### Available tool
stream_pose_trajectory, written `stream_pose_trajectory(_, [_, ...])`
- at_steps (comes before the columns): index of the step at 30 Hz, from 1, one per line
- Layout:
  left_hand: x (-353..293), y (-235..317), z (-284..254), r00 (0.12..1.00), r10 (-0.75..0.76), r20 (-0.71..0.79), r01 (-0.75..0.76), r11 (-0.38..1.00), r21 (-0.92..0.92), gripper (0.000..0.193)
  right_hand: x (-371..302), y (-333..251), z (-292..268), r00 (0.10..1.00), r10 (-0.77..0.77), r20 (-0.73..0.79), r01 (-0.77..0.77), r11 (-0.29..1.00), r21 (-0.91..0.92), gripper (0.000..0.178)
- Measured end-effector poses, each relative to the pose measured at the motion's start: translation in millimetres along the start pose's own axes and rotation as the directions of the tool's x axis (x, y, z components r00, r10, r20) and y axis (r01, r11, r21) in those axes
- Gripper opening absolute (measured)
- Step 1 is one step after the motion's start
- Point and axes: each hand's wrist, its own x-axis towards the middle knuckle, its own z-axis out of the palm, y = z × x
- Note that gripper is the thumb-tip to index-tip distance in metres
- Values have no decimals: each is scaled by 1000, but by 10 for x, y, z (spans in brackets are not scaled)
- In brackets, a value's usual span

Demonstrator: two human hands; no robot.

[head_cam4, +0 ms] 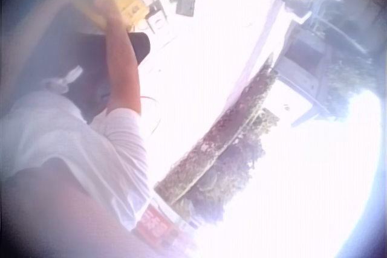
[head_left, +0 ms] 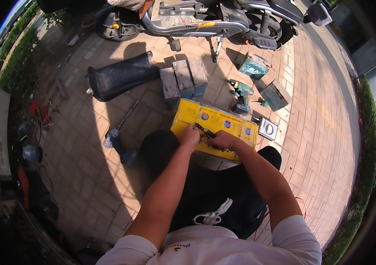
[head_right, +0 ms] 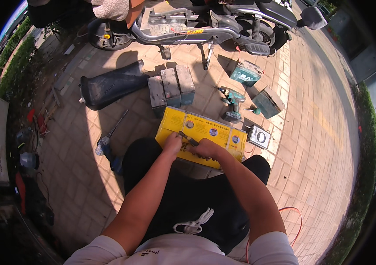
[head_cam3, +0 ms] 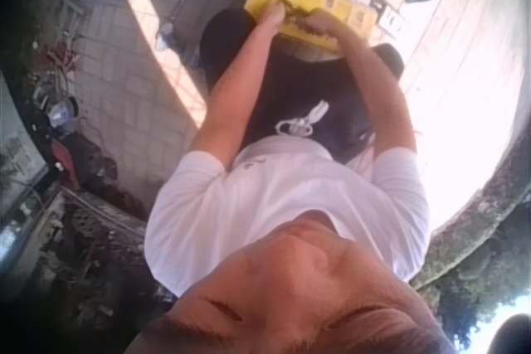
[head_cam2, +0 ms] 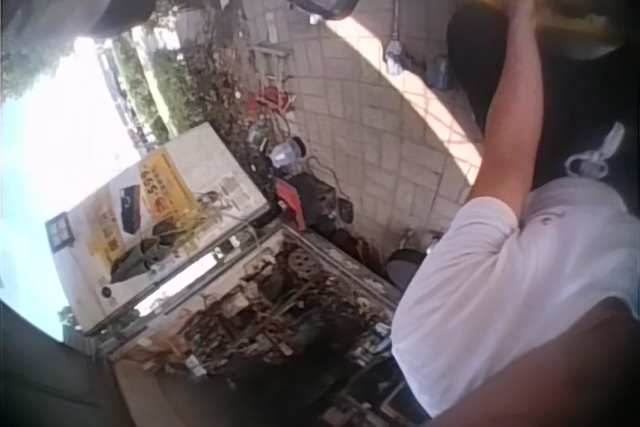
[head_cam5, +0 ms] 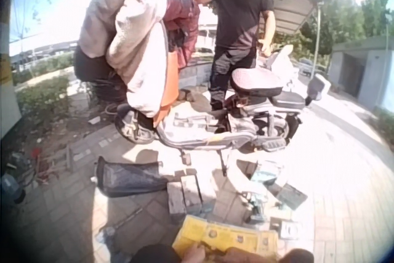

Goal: The person retrieves a yellow box from a cluttered workshop, carries it outside, and opens it to reveal several batteries. They then sit on the ground and install the batteries one by one into the battery compartment of an electric scooter.

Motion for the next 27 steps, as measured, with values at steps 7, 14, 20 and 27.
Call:
stream_pose_trajectory(7, [-4,41,21,1000,-1,-4,1,1000,-30,30,66,40,-125,974,69,215,-80,996,41,35])
stream_pose_trajectory(14, [-52,102,2,1000,12,-14,-12,1000,4,27,13,-35,-176,967,91,237,-120,986,112,34])
stream_pose_trajectory(20, [-58,94,-22,1000,-27,-3,27,1000,-2,30,10,20,-22,992,89,86,-96,993,72,32])
stream_pose_trajectory(27, [-51,79,24,999,-17,-41,17,1000,-3,29,39,104,282,977,28,-213,-53,992,-116,42])
